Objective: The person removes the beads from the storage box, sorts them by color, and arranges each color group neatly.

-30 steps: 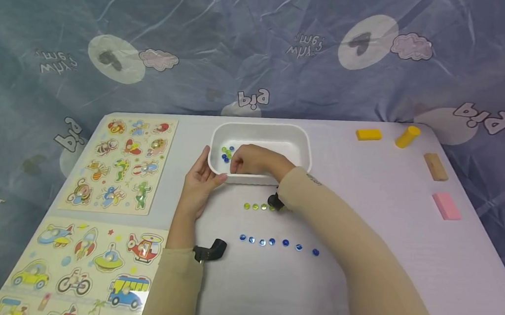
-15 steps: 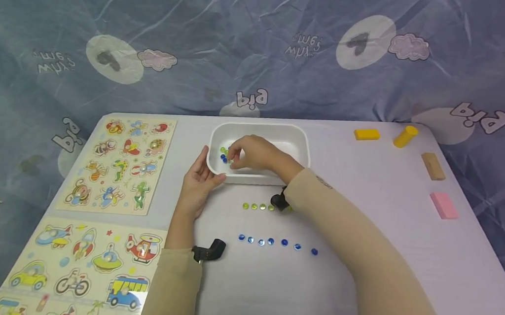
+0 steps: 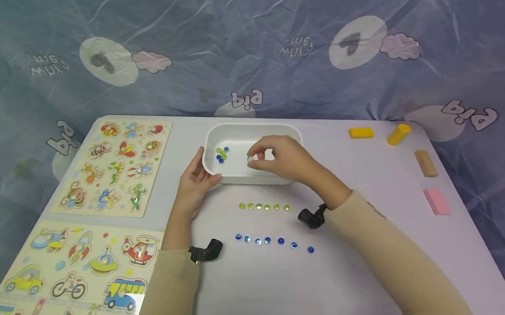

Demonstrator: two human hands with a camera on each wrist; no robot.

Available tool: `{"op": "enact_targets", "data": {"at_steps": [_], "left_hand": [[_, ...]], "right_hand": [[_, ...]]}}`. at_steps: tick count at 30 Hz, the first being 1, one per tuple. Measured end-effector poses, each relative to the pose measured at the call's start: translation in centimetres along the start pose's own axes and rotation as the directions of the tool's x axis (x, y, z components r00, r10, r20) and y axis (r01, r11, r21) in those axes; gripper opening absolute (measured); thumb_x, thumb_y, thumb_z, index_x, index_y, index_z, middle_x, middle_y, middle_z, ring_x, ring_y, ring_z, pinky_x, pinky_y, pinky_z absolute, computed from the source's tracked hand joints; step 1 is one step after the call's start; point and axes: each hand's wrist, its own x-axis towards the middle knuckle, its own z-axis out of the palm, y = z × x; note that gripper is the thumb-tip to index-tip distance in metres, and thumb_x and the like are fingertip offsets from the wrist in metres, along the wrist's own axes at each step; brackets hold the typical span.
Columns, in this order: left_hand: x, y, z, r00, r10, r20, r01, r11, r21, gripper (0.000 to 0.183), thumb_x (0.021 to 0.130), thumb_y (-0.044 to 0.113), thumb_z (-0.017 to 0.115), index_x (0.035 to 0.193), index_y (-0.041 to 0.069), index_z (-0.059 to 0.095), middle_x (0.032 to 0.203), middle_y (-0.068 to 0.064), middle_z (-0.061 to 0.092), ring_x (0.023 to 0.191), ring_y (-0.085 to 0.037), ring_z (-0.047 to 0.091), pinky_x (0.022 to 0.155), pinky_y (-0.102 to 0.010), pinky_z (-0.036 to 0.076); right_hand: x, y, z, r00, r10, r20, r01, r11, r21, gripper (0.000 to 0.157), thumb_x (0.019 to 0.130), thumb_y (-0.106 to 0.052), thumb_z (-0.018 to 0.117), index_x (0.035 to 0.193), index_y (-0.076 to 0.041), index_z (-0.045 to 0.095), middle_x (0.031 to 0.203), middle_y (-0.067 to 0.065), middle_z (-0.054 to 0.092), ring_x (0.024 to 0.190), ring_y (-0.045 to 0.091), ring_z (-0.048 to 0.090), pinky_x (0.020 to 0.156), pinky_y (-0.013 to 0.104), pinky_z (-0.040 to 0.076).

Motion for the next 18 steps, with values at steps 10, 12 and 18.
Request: {"op": "enact_targets", "data": {"at_steps": [10, 12, 18], "left_hand": [[0.2, -0.4, -0.1, 1.0, 0.006, 0.007, -0.006, 1.0, -0.005, 0.099, 0.07, 0.016, 0.083, 0.15, 0.019, 0.025, 0.157, 0.001, 0.025, 0.145, -0.02, 0.026, 0.112, -0.02, 0.035], [0.2, -0.4, -0.1, 1.0, 0.001, 0.007, -0.001, 1.0, -0.007, 0.098, 0.071, 0.014, 0.082, 0.15, 0.02, 0.025, 0.157, 0.003, 0.025, 0.145, -0.019, 0.026, 0.112, -0.02, 0.035], [0.2, -0.4, -0.1, 1.0, -0.003, 0.001, 0.003, 1.0, -0.001, 0.093, 0.074, 0.006, 0.078, 0.15, 0.021, 0.026, 0.157, 0.002, 0.025, 0.145, -0.019, 0.026, 0.109, -0.016, 0.036]], "right_hand": [[-6.9, 3.2, -1.1, 0.98, 0.194, 0.038, -0.195, 0.981, 0.007, 0.019, 0.08, -0.036, 0.074, 0.098, -0.031, 0.069, 0.054, -0.005, 0.027, 0.05, 0.009, 0.027, 0.043, 0.024, 0.034], [-8.0, 4.3, -0.6, 0.977, 0.201, 0.065, -0.202, 0.979, 0.005, 0.02, 0.08, -0.037, 0.074, 0.098, -0.029, 0.07, 0.054, -0.005, 0.028, 0.05, 0.008, 0.028, 0.043, 0.023, 0.034], [-9.7, 7.0, 1.1, 0.958, 0.245, 0.148, -0.248, 0.969, 0.003, 0.021, 0.081, -0.036, 0.073, 0.099, -0.025, 0.071, 0.052, -0.007, 0.031, 0.051, 0.007, 0.038, 0.047, 0.02, 0.041]]}}
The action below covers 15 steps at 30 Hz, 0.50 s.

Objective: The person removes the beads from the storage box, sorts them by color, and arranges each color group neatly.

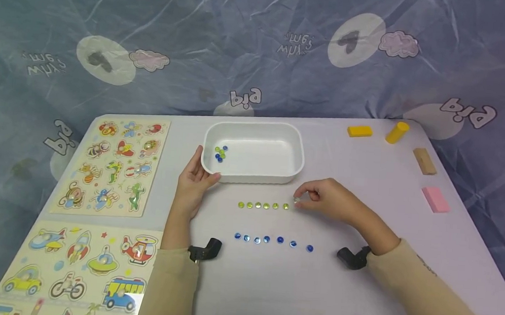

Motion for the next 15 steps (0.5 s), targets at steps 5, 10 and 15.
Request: {"op": "enact_targets", "data": {"at_steps": [5, 10, 15], "left_hand": [[0.0, 0.0, -0.1, 1.0, -0.002, -0.005, 0.002, 1.0, 0.004, 0.091, 0.075, 0.003, 0.076, 0.149, 0.024, 0.027, 0.157, 0.002, 0.025, 0.145, -0.019, 0.026, 0.109, -0.015, 0.036], [0.0, 0.0, -0.1, 1.0, -0.013, -0.006, 0.013, 1.0, -0.004, 0.093, 0.074, 0.006, 0.079, 0.149, 0.025, 0.028, 0.156, 0.005, 0.027, 0.144, -0.017, 0.027, 0.109, -0.015, 0.037], [0.0, 0.0, -0.1, 1.0, -0.006, 0.0, 0.006, 1.0, -0.003, 0.098, 0.07, 0.016, 0.083, 0.15, 0.022, 0.026, 0.156, 0.005, 0.028, 0.144, -0.015, 0.028, 0.113, -0.023, 0.035]], "right_hand": [[0.4, 1.0, 0.9, 0.997, 0.059, 0.053, -0.059, 0.998, -0.007, 0.023, 0.083, -0.033, 0.071, 0.103, -0.023, 0.07, 0.052, -0.004, 0.045, 0.054, 0.011, 0.052, 0.052, 0.021, 0.05], [0.9, 1.4, 1.4, 0.995, 0.078, 0.069, -0.074, 0.996, -0.058, 0.026, 0.082, -0.033, 0.072, 0.105, -0.021, 0.069, 0.057, -0.003, 0.05, 0.057, 0.011, 0.054, 0.054, 0.022, 0.051], [1.1, 1.5, 1.8, 0.996, 0.068, 0.055, -0.063, 0.994, -0.084, 0.027, 0.081, -0.033, 0.073, 0.104, -0.022, 0.069, 0.057, -0.004, 0.052, 0.058, 0.01, 0.054, 0.054, 0.022, 0.051]]}}
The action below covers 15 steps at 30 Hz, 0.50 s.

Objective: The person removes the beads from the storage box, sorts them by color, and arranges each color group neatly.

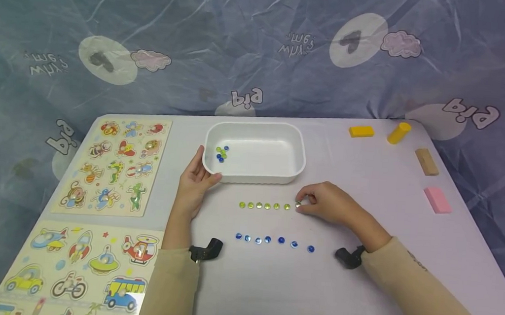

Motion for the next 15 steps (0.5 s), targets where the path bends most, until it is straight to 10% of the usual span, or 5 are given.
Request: {"op": "enact_targets", "data": {"at_steps": [6, 15], "left_hand": [[0.0, 0.0, 0.1, 1.0, 0.021, 0.008, -0.021, 1.0, -0.012, 0.096, 0.072, 0.013, 0.082, 0.15, 0.021, 0.026, 0.157, 0.001, 0.027, 0.144, -0.018, 0.027, 0.116, -0.03, 0.032], [-0.1, 0.0, 0.1, 0.999, 0.04, 0.015, -0.039, 0.999, -0.022, 0.097, 0.071, 0.015, 0.082, 0.15, 0.02, 0.026, 0.157, -0.005, 0.025, 0.144, -0.021, 0.027, 0.118, -0.034, 0.03]], "right_hand": [[-0.2, -0.1, -0.5, 0.998, -0.032, -0.047, 0.032, 0.999, -0.006, 0.025, 0.079, -0.037, 0.074, 0.101, -0.027, 0.069, 0.072, -0.011, 0.066, 0.065, 0.007, 0.059, 0.06, 0.02, 0.053], [0.5, -2.7, -3.5, 0.961, -0.14, -0.239, 0.145, 0.99, 0.002, 0.019, 0.082, -0.036, 0.072, 0.098, -0.025, 0.071, 0.056, -0.004, 0.039, 0.052, 0.01, 0.037, 0.045, 0.022, 0.038]]}}
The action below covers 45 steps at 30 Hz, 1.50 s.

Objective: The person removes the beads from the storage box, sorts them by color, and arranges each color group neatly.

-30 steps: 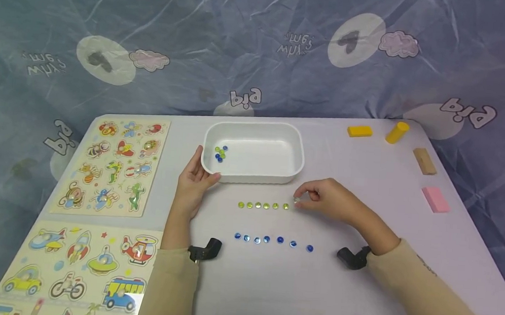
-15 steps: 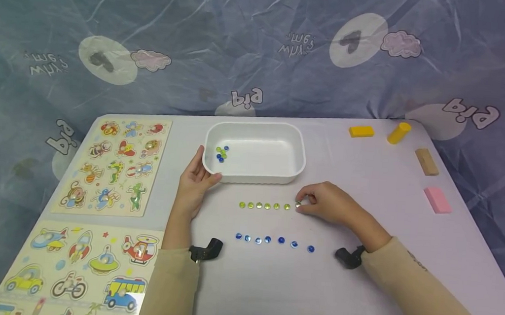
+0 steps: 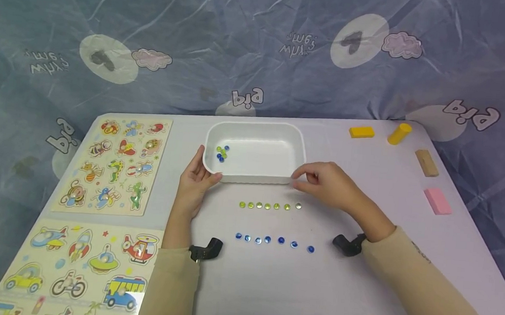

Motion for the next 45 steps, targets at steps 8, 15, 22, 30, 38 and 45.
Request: {"op": "enact_targets", "data": {"at_steps": [8, 15, 22, 30, 38, 45], "left_hand": [[0.0, -0.1, -0.1, 1.0, -0.004, 0.001, 0.004, 0.999, -0.034, 0.093, 0.075, 0.003, 0.077, 0.151, 0.016, 0.024, 0.157, -0.007, 0.024, 0.145, -0.023, 0.025, 0.119, -0.036, 0.028], [0.1, -0.2, 0.1, 1.0, -0.026, -0.003, 0.026, 0.999, -0.033, 0.093, 0.075, 0.003, 0.077, 0.15, 0.019, 0.026, 0.157, -0.005, 0.025, 0.145, -0.023, 0.025, 0.117, -0.03, 0.031], [0.3, -0.5, 0.1, 1.0, -0.007, 0.019, 0.008, 0.999, -0.033, 0.09, 0.076, 0.003, 0.076, 0.149, 0.022, 0.027, 0.157, -0.004, 0.025, 0.144, -0.021, 0.027, 0.115, -0.026, 0.033], [0.3, -0.5, 0.0, 1.0, 0.001, 0.028, 0.001, 0.999, -0.05, 0.092, 0.075, 0.003, 0.077, 0.15, 0.017, 0.025, 0.157, -0.005, 0.025, 0.145, -0.022, 0.026, 0.118, -0.035, 0.029], [0.2, -0.3, -0.1, 1.0, -0.017, 0.005, 0.017, 1.0, 0.0, 0.09, 0.076, 0.004, 0.076, 0.15, 0.021, 0.027, 0.157, -0.001, 0.025, 0.145, -0.02, 0.026, 0.115, -0.025, 0.033], [0.2, -0.3, -0.2, 1.0, -0.01, -0.001, 0.01, 1.0, 0.015, 0.09, 0.077, 0.003, 0.075, 0.15, 0.018, 0.026, 0.157, -0.002, 0.025, 0.145, -0.02, 0.026, 0.115, -0.025, 0.034]], "right_hand": [[5.7, -2.7, 0.6, 0.999, -0.043, 0.024, 0.044, 0.999, -0.021, 0.031, 0.083, -0.036, 0.072, 0.109, -0.02, 0.069, 0.081, -0.007, 0.063, 0.072, 0.017, 0.052, 0.062, 0.028, 0.047], [10.2, -4.3, 3.3, 0.965, -0.063, 0.256, 0.068, 0.998, -0.008, 0.03, 0.083, -0.032, 0.072, 0.11, -0.022, 0.068, 0.087, -0.009, 0.069, 0.094, 0.013, 0.06, 0.093, 0.037, 0.051], [13.0, -6.0, 5.3, 0.906, -0.118, 0.406, 0.107, 0.993, 0.049, 0.022, 0.087, -0.014, 0.065, 0.108, -0.016, 0.069, 0.089, -0.002, 0.07, 0.086, 0.015, 0.061, 0.089, 0.032, 0.051], [14.5, -7.9, 6.8, 0.871, -0.171, 0.461, 0.157, 0.985, 0.069, 0.023, 0.086, -0.006, 0.06, 0.103, -0.016, 0.072, 0.087, 0.003, 0.07, 0.08, 0.015, 0.06, 0.082, 0.029, 0.052], [15.3, -8.4, 8.0, 0.873, -0.197, 0.446, 0.181, 0.98, 0.079, 0.021, 0.087, -0.01, 0.062, 0.101, -0.021, 0.074, 0.1, -0.006, 0.072, 0.097, 0.011, 0.064, 0.099, 0.03, 0.051], [15.5, -9.1, 8.2, 0.88, -0.184, 0.437, 0.184, 0.982, 0.042, 0.021, 0.085, -0.008, 0.063, 0.096, -0.023, 0.073, 0.091, -0.006, 0.07, 0.086, 0.013, 0.061, 0.088, 0.029, 0.053]]}}
